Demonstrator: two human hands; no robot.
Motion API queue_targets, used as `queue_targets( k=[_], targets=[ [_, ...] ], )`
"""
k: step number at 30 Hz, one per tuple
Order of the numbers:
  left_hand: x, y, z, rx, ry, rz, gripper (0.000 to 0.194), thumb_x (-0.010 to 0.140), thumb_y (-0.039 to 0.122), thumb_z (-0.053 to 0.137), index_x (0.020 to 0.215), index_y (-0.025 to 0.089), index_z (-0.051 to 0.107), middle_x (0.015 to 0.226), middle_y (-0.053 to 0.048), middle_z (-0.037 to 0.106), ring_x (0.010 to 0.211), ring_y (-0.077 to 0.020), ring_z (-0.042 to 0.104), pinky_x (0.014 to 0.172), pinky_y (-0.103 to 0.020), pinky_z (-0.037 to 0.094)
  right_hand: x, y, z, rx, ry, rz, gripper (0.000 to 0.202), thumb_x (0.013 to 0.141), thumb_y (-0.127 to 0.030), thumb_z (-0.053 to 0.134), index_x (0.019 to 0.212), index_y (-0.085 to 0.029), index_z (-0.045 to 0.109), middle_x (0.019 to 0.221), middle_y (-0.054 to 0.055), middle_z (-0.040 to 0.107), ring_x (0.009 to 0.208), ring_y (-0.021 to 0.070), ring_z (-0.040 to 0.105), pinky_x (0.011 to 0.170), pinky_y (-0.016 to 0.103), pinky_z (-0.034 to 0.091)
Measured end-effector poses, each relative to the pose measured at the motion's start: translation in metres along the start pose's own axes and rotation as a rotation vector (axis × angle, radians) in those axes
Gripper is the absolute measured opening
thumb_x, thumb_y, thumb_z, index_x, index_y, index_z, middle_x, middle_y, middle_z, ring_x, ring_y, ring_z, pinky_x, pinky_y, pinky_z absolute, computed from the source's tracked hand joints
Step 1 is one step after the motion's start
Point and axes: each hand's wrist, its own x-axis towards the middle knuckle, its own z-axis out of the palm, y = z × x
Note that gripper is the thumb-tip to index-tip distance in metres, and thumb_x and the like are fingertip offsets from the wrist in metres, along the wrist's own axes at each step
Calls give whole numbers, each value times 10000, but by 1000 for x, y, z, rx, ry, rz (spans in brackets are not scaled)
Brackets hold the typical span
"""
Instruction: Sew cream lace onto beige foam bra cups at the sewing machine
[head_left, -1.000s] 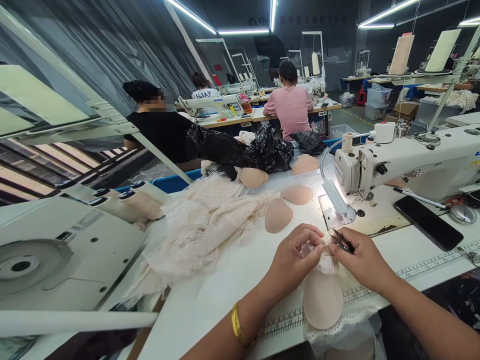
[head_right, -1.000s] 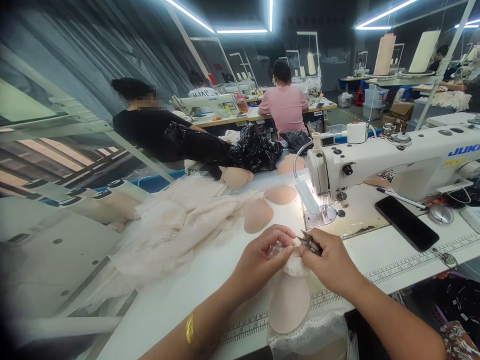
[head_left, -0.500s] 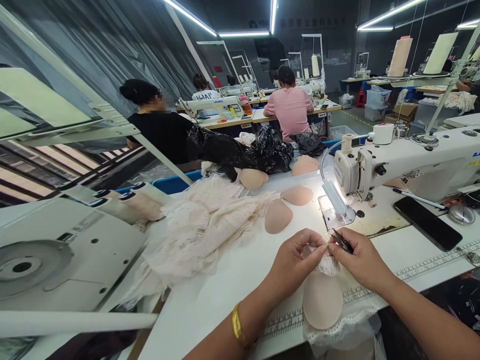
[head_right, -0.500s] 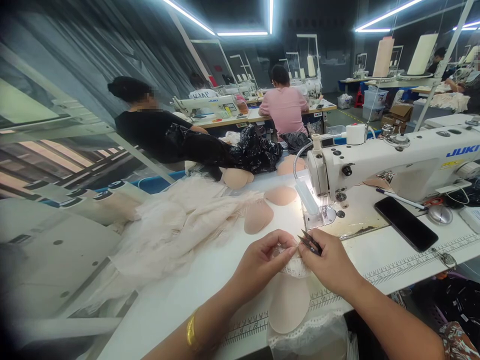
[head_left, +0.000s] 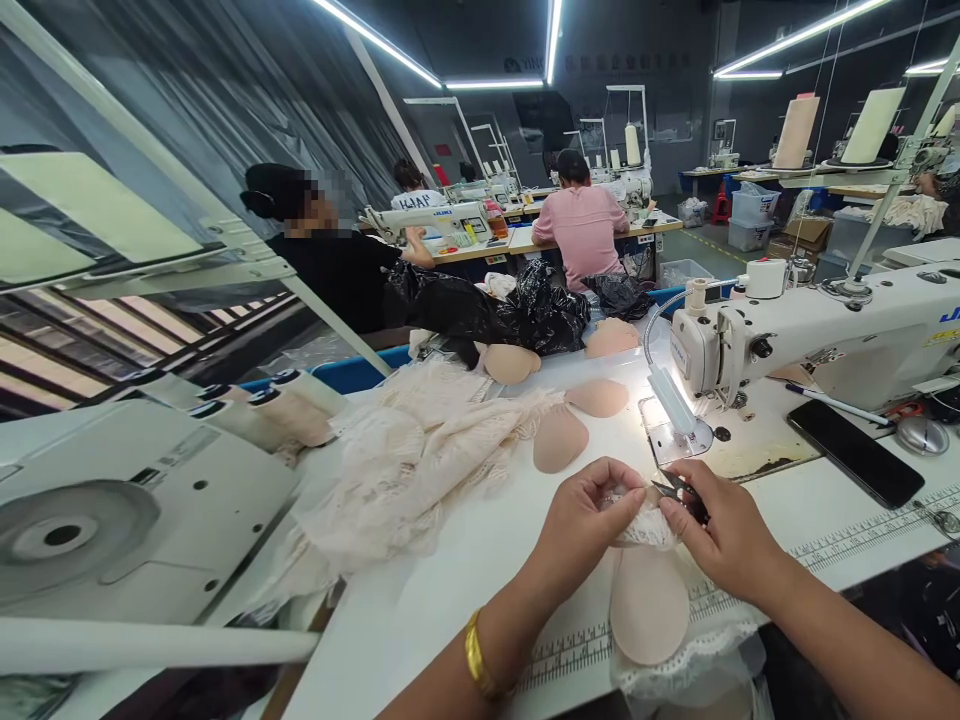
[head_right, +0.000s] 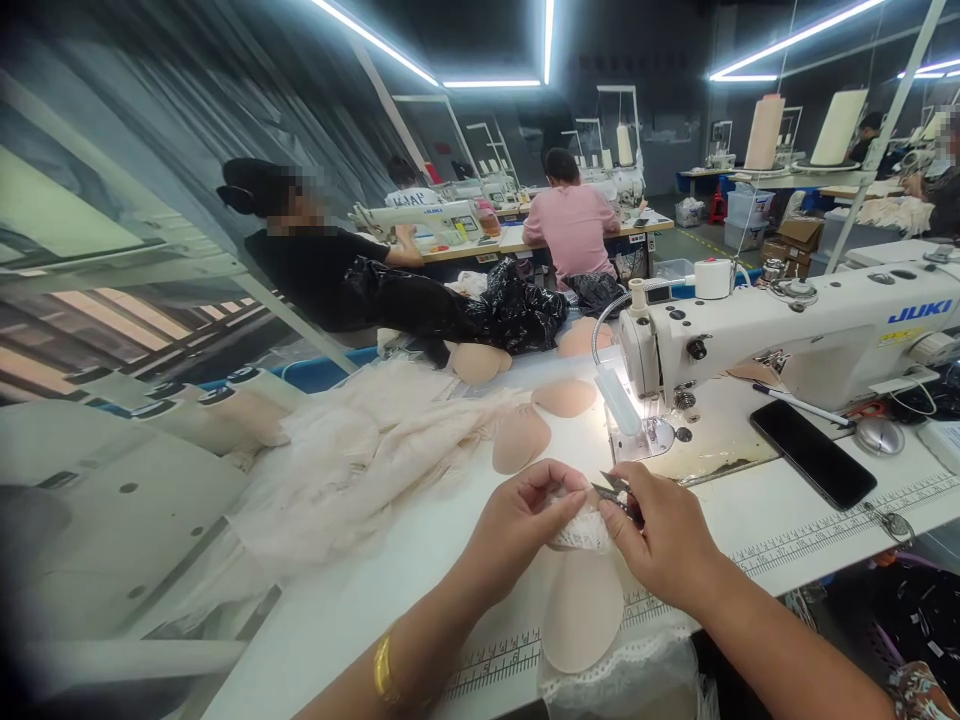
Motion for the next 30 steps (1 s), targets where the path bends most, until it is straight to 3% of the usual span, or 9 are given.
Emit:
queue_targets(
  k=[6, 13, 19, 30],
  targets=[
    [-1, -1, -2, -55, 8, 1, 320, 745, 436, 836, 817, 174, 668, 715, 6, 641, 623, -127, 577, 548, -230, 521, 1, -2, 1, -110, 14, -120, 199, 1025, -317, 488, 1154, -233, 615, 871, 26, 724, 690, 185, 645, 626, 291, 451],
    [0, -2, -2, -85, 4, -17, 353, 742, 467, 846, 830, 173, 670, 716, 4, 650, 620, -130, 593, 533, -224, 517, -1, 5, 5, -141, 19, -155, 352, 1037, -298, 493, 1376, -234, 561, 1053, 61, 778, 757, 202, 688, 701, 334, 522],
    [-1, -2, -2, -66, 10, 24, 348, 757, 473, 838, 824, 171, 678, 729, -10, 663, 633, -132, 598, 519, -207, 498, -1, 8, 7, -124, 31, -245, 347, 1070, -260, 464, 1405, -247, 552, 1020, 54, 778, 812, 203, 718, 733, 326, 559],
    [0, -3, -2, -58, 22, 21, 351, 747, 478, 843, 827, 174, 687, 735, -10, 665, 646, -140, 598, 529, -219, 508, 0, 5, 4, -50, -62, -173, 352, 1083, -269, 432, 1386, -289, 611, 1010, 54, 762, 867, 216, 706, 769, 342, 552]
  ],
)
